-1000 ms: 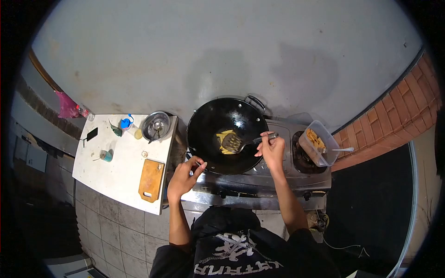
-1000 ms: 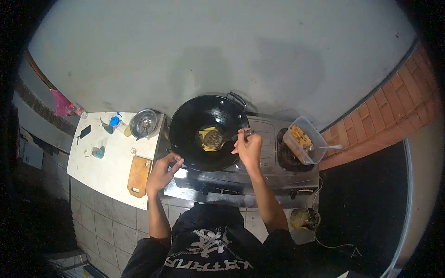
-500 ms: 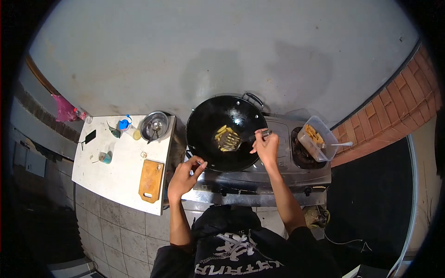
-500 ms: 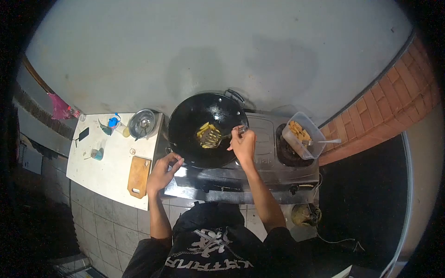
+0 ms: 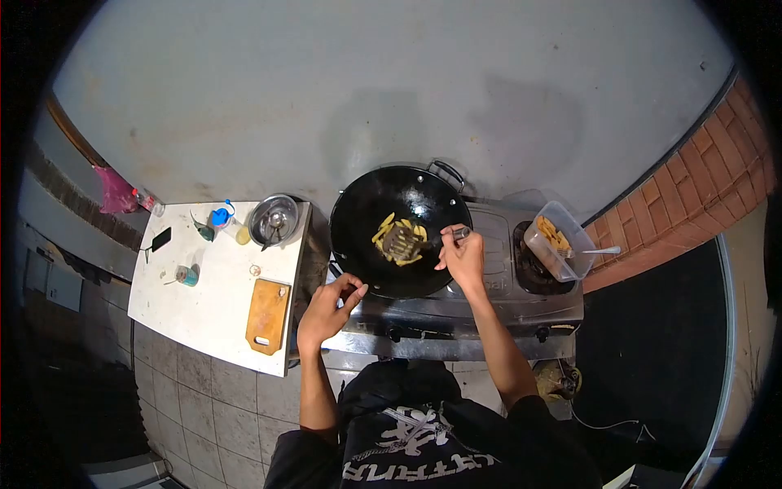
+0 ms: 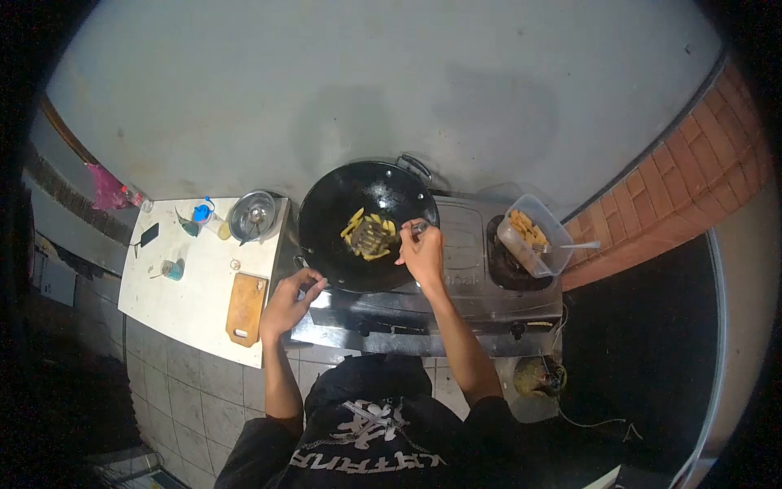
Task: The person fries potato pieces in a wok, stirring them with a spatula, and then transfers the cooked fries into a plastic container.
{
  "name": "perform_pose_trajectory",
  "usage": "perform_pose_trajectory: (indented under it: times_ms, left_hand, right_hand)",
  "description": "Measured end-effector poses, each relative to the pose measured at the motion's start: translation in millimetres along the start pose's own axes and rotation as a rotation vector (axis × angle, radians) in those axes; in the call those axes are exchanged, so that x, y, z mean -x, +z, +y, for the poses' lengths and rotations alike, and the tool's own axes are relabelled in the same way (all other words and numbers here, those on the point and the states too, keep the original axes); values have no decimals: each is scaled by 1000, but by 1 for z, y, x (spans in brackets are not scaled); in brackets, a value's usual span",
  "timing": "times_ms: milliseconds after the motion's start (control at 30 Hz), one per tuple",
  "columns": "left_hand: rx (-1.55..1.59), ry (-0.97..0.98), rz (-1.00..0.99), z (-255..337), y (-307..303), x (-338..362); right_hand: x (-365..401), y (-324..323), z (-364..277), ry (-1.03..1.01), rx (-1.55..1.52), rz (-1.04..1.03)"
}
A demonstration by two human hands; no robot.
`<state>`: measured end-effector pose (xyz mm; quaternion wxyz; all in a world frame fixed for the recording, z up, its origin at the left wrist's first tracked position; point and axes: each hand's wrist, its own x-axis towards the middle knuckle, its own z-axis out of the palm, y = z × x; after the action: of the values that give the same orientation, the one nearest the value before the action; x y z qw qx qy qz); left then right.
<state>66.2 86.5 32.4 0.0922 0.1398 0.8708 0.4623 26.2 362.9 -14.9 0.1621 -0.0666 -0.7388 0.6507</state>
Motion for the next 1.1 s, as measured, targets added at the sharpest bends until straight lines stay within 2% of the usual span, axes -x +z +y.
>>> perform_pose_trajectory:
  times_ms: [233, 300, 367, 433, 467, 500, 600, 700, 800, 900, 967, 1000, 1033, 1100]
  left_hand:
    - [19, 80, 37, -5, 6, 0]
    - [18, 93, 37, -4, 6, 0]
    - [8, 78, 52, 0, 5, 2]
    - [11, 78, 53, -3, 6, 1]
    - [15, 80, 48, -4, 7, 0]
    - [12, 82, 41, -4, 8, 0]
    - [19, 101, 38, -4, 9, -1]
    - [41, 48, -10, -12, 8, 2]
    - [52, -18, -29, -9, 6, 5]
    - [-34, -78, 43, 3, 2, 6]
    - [-149, -101, 173, -3, 7, 3]
    - [-151, -13, 297, -15, 14, 0]
    - [-150, -14, 293, -11, 13, 1]
    - [-248, -138, 317, 0, 11, 0]
  right_hand:
    - [-10, 0, 0, 24, -26, 32]
    - [-8, 1, 2, 31, -26, -28]
    - [-8, -4, -10, 0, 25, -13]
    - [-12, -7, -13, 61, 71, 91]
    - [-14, -3, -9, 30, -5, 82]
    - [-14, 2, -6, 10, 50, 90]
    - [-10, 8, -11, 62, 34, 2]
    - [-11, -7, -15, 17, 122, 24]
    - [-14, -15, -14, 12, 18, 56]
    - [-15, -9, -18, 13, -55, 85]
    - [-14, 1, -19, 35, -28, 96]
    - [-15, 8, -13, 35, -40, 107]
    - [-15, 12, -8, 46, -42, 103]
    - [-12, 18, 1, 51, -50, 89]
